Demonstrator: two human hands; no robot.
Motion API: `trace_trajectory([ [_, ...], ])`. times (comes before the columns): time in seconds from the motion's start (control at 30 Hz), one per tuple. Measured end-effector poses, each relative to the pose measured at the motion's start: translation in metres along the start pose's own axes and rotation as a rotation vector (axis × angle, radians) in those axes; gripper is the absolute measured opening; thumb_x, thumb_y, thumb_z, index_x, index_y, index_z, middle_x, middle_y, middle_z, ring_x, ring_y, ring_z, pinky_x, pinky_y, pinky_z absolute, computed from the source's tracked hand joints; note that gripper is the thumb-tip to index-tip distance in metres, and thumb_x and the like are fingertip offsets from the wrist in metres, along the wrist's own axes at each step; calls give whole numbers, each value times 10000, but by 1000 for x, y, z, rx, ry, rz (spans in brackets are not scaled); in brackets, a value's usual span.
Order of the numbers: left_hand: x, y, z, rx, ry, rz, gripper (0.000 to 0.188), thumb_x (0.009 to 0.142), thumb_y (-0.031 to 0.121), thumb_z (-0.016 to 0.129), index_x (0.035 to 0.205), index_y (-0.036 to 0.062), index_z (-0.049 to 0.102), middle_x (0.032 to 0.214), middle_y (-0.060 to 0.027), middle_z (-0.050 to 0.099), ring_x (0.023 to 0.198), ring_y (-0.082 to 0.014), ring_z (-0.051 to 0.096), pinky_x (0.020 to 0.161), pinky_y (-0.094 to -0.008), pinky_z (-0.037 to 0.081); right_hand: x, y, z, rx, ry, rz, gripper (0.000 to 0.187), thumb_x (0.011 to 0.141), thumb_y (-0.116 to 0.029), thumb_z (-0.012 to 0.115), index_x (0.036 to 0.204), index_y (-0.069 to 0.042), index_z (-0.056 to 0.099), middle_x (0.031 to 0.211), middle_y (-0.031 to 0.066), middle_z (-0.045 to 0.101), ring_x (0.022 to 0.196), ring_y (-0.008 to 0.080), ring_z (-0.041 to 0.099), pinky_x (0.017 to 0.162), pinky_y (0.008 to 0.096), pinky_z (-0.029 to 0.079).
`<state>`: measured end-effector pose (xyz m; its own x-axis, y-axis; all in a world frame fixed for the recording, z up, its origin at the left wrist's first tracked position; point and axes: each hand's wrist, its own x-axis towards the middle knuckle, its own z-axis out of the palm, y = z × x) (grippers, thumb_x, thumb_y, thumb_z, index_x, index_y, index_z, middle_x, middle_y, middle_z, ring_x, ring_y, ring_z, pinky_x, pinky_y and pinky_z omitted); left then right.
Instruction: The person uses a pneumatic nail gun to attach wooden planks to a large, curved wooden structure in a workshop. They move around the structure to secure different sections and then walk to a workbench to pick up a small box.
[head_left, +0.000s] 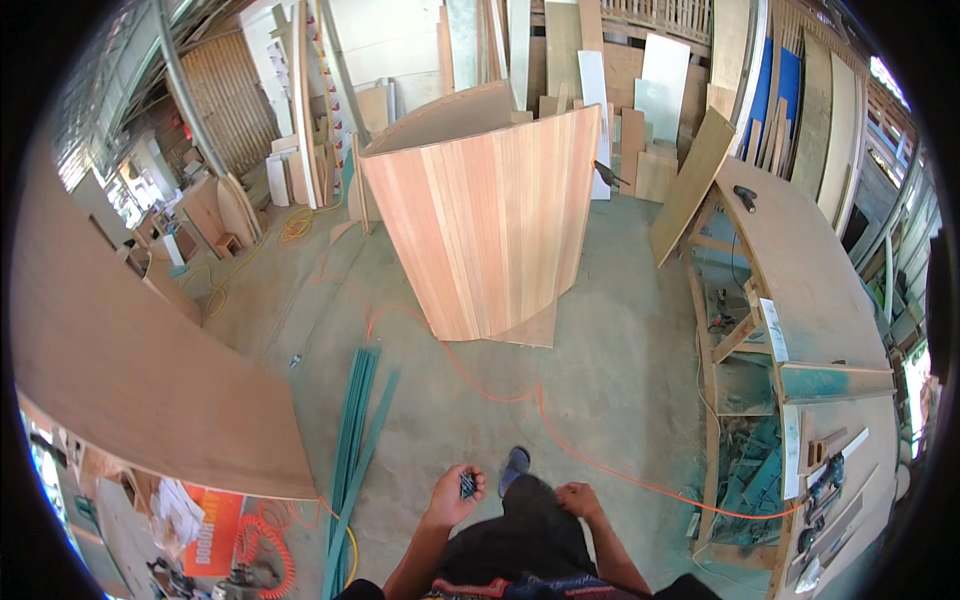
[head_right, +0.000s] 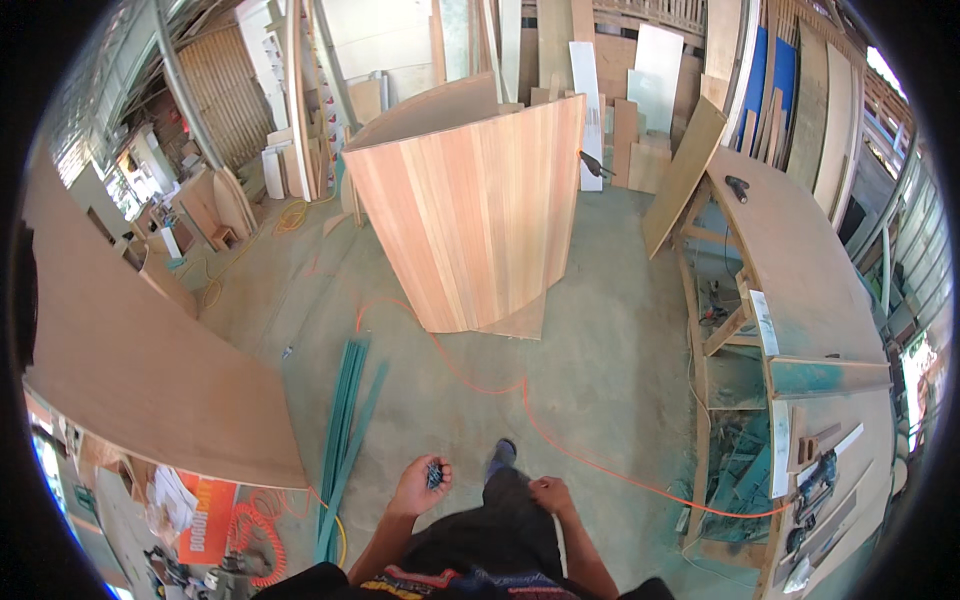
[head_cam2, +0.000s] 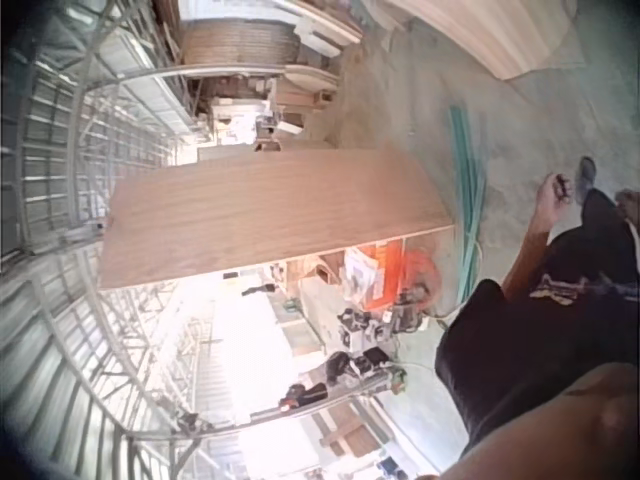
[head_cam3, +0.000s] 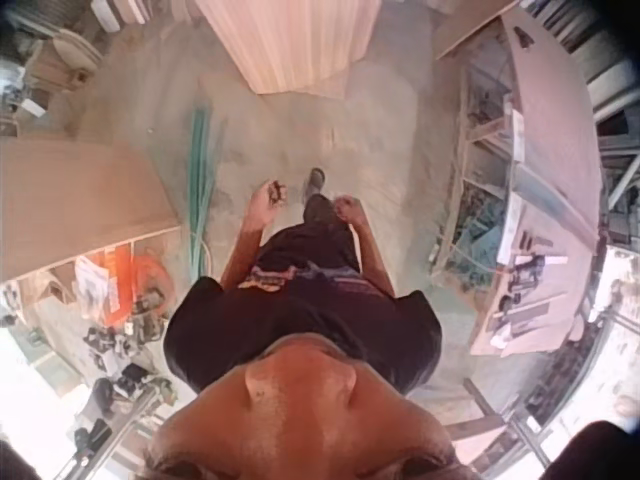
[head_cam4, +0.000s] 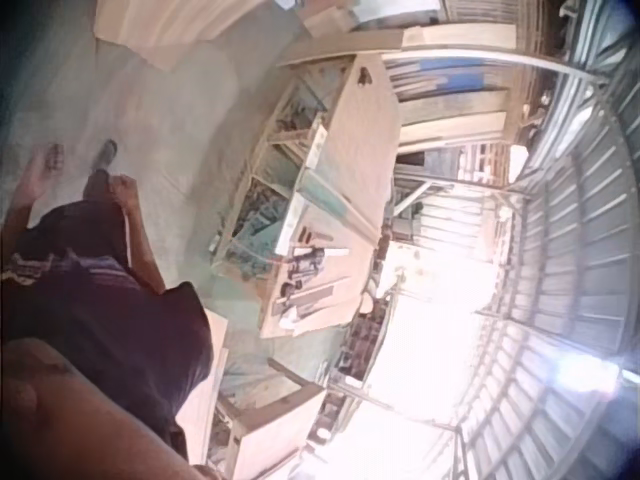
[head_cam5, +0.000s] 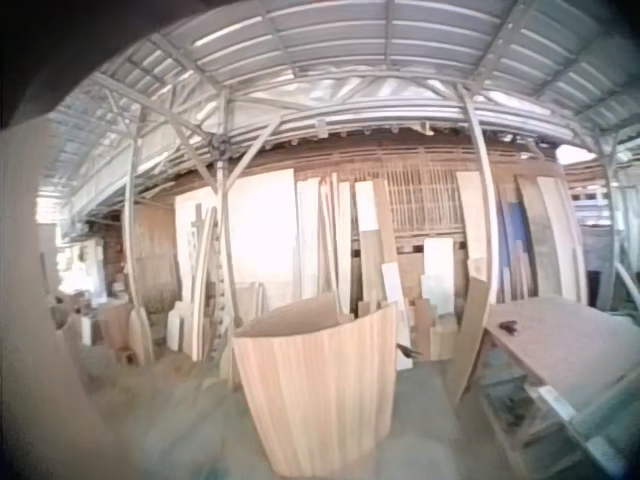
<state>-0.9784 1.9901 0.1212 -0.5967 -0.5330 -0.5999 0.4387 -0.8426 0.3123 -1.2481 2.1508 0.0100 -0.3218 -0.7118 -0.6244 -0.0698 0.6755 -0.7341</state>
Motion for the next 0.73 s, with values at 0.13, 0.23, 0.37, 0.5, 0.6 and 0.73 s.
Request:
trace_trajectory([
  [0.13,73,49,40,-29,57,79,293,1053,318,505,905,79,585,800,-67,593,706,-188,559,632,-303,455,117,38,-66,-647,7,-10,453,836,-517,703,986,-96,781,1020,217,749,1045,411,702,917,483,560],
  [0.23,126,94,128,43,-244,32,266,1071,306,486,933,94,569,810,-45,553,730,-166,524,611,-285,422,147,52,-129,-375,178,50,307,897,-349,699,945,-54,770,859,113,764,701,203,730,720,368,601],
  [0.37,217,146,168,67,-230,38,291,1089,317,461,931,94,559,787,-30,528,716,-156,506,586,-290,406,175,-44,-179,33,218,96,238,926,-245,696,974,-19,750,811,103,745,693,162,714,626,321,585],
  [0.5,333,156,227,135,-127,1,270,1063,302,498,965,70,596,827,-49,580,741,-178,548,633,-286,447,210,-40,-222,151,349,108,257,930,-257,699,982,-10,747,798,97,741,689,157,712,614,313,576],
  [0.6,388,166,294,144,-132,-35,269,1034,281,527,1018,35,635,882,-80,641,775,-204,597,695,-300,496,239,-79,-268,82,180,228,246,928,-256,705,987,-22,754,789,97,739,690,157,714,609,318,569],
  [0.73,494,178,365,235,-207,-53,266,1031,285,547,1021,33,633,887,-101,657,781,-221,619,712,-353,517,318,-95,-349,-292,258,147,234,928,-274,712,989,-54,764,794,95,742,689,169,718,609,333,566],
])
